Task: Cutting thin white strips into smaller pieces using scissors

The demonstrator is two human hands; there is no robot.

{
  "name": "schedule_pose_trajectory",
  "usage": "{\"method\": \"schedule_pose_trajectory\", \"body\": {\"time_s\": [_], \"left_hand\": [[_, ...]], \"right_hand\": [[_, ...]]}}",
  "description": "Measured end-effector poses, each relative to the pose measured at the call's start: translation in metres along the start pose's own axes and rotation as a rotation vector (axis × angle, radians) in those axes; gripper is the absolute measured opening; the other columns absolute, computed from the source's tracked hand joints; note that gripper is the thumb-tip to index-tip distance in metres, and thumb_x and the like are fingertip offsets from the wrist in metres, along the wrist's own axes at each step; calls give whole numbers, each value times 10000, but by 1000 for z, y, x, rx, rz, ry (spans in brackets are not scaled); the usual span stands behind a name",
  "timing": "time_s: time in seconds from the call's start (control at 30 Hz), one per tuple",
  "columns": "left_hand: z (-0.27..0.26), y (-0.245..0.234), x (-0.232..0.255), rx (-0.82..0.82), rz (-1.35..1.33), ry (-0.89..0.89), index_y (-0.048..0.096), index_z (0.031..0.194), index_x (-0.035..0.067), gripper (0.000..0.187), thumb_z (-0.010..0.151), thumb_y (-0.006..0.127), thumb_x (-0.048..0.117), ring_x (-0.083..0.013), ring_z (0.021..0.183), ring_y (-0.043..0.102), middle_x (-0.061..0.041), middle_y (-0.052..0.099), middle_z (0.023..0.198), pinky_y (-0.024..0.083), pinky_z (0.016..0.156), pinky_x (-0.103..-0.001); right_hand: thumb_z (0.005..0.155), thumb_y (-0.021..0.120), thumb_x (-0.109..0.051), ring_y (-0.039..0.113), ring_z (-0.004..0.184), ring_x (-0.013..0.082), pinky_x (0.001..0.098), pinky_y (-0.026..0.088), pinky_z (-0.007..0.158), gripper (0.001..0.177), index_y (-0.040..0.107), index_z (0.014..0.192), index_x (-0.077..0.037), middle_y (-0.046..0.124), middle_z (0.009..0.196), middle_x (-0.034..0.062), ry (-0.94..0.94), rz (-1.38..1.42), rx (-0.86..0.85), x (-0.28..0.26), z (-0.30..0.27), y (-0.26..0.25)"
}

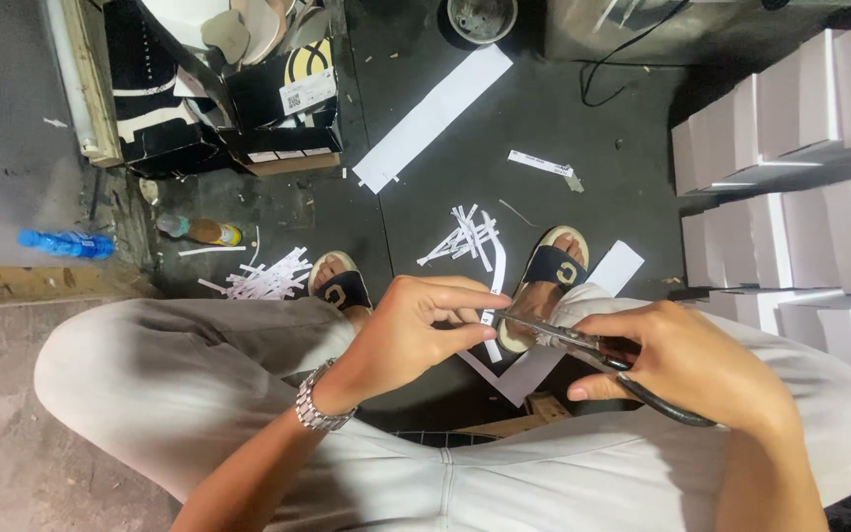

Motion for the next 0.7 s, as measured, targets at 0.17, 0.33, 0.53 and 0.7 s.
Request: {"method": "schedule_pose_trajectory", "body": {"time_s": [0.17,0.33,0.53,0.7], "left_hand": [[0,4,3,-48,-13,-49,777,1139,30,258,885,752,63,-54,725,664,-86,745,1084,525,661,-162],[0,6,0,-78,-50,-63,768,1147,22,262,889,738,62,-92,770,682,-100,749,1121,566,698,-196],[0,6,2,-93,-40,-54,772,1142,29,265,882,755,75,-87,763,680,-85,761,1075,558,680,-193],[0,6,-2,-110,-78,-49,768,1162,31,274,888,760,47,-69,769,645,-80,755,1076,521,643,-169]], "right_hand": [[682,939,-616,353,618,169,276,392,573,414,776,834,-268,501,587,-14,27,-1,-22,1,1,2],[676,924,-648,359,630,179,278,403,592,430,779,859,-287,513,589,-4,39,-41,-39,1,2,4],[680,940,-606,395,610,143,267,395,584,387,813,859,-287,543,580,-38,48,-8,-57,-1,1,4],[703,933,-604,362,618,153,276,378,567,374,793,801,-271,481,576,-27,-7,-6,-35,0,1,3]]}}
Point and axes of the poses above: each hand's wrist, its own z-axis towards the middle knuckle, its own y-axis out of the palm, x = y × z, the point moved 8 cm from there along z, towards the middle knuckle
